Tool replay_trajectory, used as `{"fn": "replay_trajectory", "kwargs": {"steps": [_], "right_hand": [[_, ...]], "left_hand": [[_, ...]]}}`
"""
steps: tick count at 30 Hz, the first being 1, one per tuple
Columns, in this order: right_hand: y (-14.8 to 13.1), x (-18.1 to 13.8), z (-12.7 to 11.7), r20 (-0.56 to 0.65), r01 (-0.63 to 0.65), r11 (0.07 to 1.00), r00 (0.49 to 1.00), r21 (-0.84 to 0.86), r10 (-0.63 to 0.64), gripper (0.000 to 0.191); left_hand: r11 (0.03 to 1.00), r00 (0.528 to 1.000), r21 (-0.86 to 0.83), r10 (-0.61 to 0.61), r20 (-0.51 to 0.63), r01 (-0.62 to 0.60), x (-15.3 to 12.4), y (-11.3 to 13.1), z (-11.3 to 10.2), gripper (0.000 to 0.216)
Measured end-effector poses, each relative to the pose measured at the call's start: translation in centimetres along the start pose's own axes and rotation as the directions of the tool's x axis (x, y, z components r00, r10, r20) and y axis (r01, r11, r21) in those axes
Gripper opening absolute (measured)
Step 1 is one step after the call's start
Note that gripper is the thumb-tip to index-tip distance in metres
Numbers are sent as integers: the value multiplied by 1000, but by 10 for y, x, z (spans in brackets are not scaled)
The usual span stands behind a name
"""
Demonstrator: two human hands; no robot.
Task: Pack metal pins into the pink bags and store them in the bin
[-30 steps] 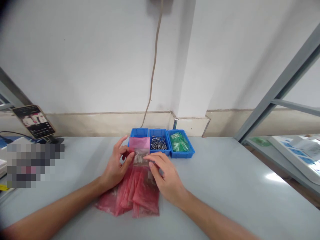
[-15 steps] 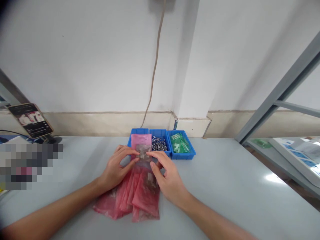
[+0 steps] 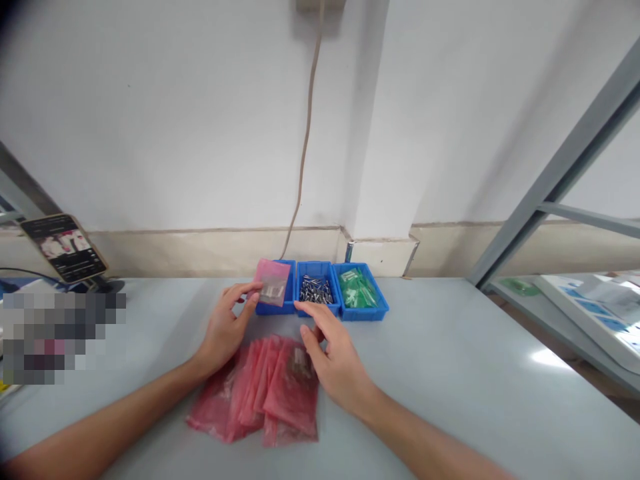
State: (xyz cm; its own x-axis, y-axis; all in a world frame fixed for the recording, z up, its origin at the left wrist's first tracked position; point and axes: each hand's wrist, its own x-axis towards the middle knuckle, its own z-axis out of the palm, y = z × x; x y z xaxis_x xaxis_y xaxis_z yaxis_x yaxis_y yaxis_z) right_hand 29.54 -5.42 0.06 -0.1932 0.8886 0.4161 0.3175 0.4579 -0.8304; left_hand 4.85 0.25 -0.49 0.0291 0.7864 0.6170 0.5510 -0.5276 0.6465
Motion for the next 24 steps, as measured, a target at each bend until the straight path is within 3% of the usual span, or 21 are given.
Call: {"fn": "replay_trajectory", "kwargs": {"steps": [15,24], "right_hand": [[-2,-1,0,-35,72,997,997,-18,-73,26],[-4,0,0,-12,101,995,995,-19,-101,21]], "left_hand": [[998,997,44,38,75,-41,0,-6,5,44],[989,982,107,86,171,-105,1,-4,6,35]]}}
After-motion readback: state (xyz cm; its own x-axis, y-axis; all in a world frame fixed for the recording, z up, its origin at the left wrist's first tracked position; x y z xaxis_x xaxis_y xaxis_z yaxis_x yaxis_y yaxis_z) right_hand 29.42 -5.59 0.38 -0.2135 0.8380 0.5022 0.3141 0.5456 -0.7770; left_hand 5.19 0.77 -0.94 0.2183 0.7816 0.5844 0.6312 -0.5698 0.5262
